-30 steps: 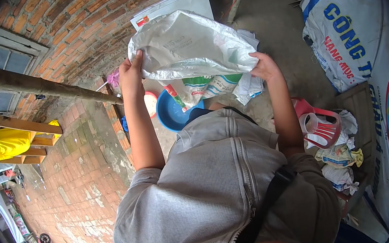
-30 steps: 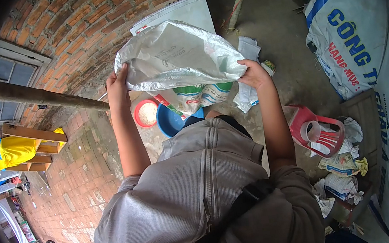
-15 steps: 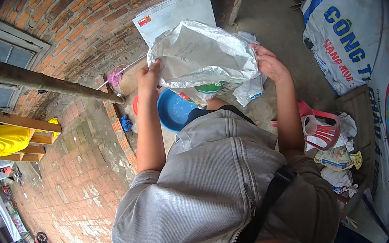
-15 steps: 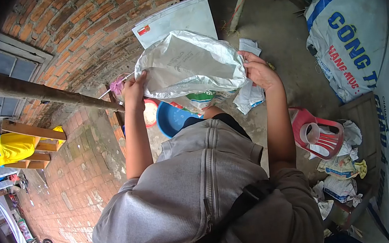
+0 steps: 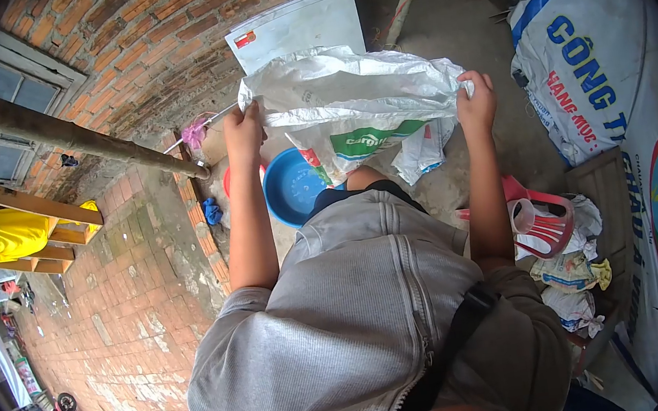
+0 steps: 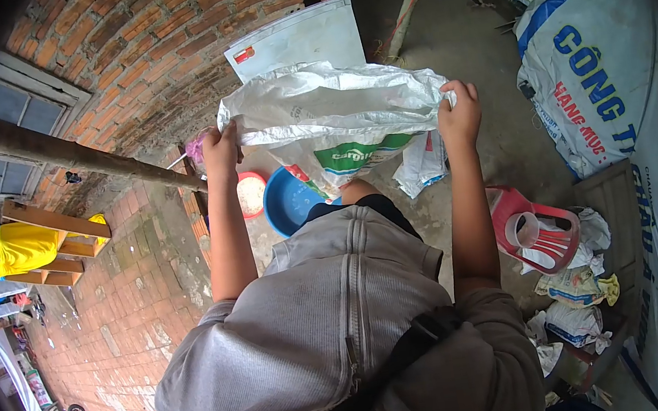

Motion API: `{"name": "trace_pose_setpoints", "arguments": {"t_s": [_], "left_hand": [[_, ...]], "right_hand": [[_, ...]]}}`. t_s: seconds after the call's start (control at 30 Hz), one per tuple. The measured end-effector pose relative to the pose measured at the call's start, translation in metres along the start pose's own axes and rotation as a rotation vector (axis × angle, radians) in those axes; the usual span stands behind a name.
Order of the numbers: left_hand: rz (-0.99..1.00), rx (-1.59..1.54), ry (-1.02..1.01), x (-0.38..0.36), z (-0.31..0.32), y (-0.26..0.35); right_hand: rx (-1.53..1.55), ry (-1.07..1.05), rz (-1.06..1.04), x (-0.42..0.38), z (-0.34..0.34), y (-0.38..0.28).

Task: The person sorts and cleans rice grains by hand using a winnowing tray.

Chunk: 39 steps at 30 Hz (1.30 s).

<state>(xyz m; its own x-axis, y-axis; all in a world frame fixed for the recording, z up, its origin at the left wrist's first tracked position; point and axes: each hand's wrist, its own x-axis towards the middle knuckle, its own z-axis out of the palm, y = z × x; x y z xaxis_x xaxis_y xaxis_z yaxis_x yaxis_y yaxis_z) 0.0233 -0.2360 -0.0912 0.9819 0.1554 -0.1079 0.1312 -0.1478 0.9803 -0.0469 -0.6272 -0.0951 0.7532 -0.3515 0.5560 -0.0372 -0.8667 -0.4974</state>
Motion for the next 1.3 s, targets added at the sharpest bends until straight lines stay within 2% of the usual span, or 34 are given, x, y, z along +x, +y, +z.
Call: {"name": "trace_pose_setpoints", "arguments": {"t_s": [0.13, 0.2, 0.27, 0.33, 0.4, 0.43, 0.47, 0.53, 0.57, 0.6, 0.67, 0.7, 0.73, 0.8, 0.87, 0.93, 1.03, 1.07, 1.13, 1.17, 1.2, 1.27, 1.3], "left_hand": [[0.008, -0.003, -0.011, 0.004, -0.006, -0.011], [-0.002, 0.019, -0.031, 0.0, -0.01, -0.018], [0.118, 0.162, -0.054, -0.001, -0.016, -0.022], [0.096, 0.26, -0.059, 0.007, -0.028, -0.029], [0.286, 0.525, -0.033, 0.014, -0.039, -0.032], [0.251, 0.53, -0.024, 0.013, -0.043, -0.028], [0.252, 0.532, -0.024, 0.017, -0.046, -0.031], [0.295, 0.201, -0.152, 0.032, -0.05, -0.046], [0.28, 0.17, -0.222, 0.042, -0.053, -0.057], [0.279, 0.172, -0.226, 0.037, -0.049, -0.048], [0.337, -0.155, -0.362, 0.013, -0.032, -0.007], [0.286, -0.272, -0.434, 0.006, -0.025, 0.006], [0.288, -0.272, -0.437, 0.008, -0.018, 0.007], [0.451, -0.305, -0.628, 0.014, -0.003, 0.006], [0.506, -0.272, -0.771, 0.009, 0.014, 0.024], [0.64, -0.102, -0.858, 0.006, 0.035, 0.036], [0.708, -0.033, -0.891, -0.006, 0.069, 0.046], [0.71, -0.035, -0.892, -0.005, 0.075, 0.043], [0.566, -0.077, -1.055, -0.003, 0.086, 0.04], [0.667, -0.117, -0.962, -0.007, 0.09, 0.038], [0.667, -0.118, -0.965, -0.007, 0.092, 0.036], [0.284, -0.119, -0.784, -0.005, 0.097, 0.029], [0.382, -0.109, -0.671, -0.002, 0.097, 0.028]], "right_hand": [[-0.031, 0.122, -0.079, -0.001, 0.014, 0.013], [0.307, -0.4, 0.652, 0.002, 0.007, 0.01], [0.336, -0.401, 0.642, 0.002, 0.009, 0.026], [0.556, -0.666, 0.705, 0.006, 0.004, 0.033], [0.633, -0.646, 0.743, 0.007, -0.006, 0.027], [0.71, -0.621, 0.777, 0.008, -0.009, 0.024], [0.712, -0.62, 0.778, 0.008, -0.008, 0.027], [0.757, -0.411, 0.657, 0.01, -0.006, 0.033], [0.823, -0.375, 0.622, 0.013, -0.005, 0.032], [0.823, -0.373, 0.626, 0.015, -0.004, 0.028], [1.096, -0.222, 0.696, 0.021, -0.001, 0.015], [1.198, -0.218, 0.703, 0.023, 0.0, 0.006], [1.198, -0.214, 0.702, 0.026, 0.002, -0.005], [1.339, -0.253, 0.669, 0.03, 0.006, -0.034], [1.346, -0.292, 0.656, 0.033, 0.003, -0.079], [1.379, -0.448, 0.496, 0.035, 0.012, -0.101], [1.346, -0.693, 0.343, 0.028, 0.017, -0.142], [1.381, -0.735, 0.22, 0.024, 0.022, -0.155], [1.223, -0.821, 0.097, 0.019, 0.023, -0.162], [1.202, -0.881, 0.114, 0.024, 0.019, -0.158], [1.201, -0.878, 0.116, 0.028, 0.014, -0.155], [1.207, -0.784, 0.05, 0.037, 0.003, -0.145], [1.176, -0.848, 0.155, 0.041, -0.002, -0.126]]}}
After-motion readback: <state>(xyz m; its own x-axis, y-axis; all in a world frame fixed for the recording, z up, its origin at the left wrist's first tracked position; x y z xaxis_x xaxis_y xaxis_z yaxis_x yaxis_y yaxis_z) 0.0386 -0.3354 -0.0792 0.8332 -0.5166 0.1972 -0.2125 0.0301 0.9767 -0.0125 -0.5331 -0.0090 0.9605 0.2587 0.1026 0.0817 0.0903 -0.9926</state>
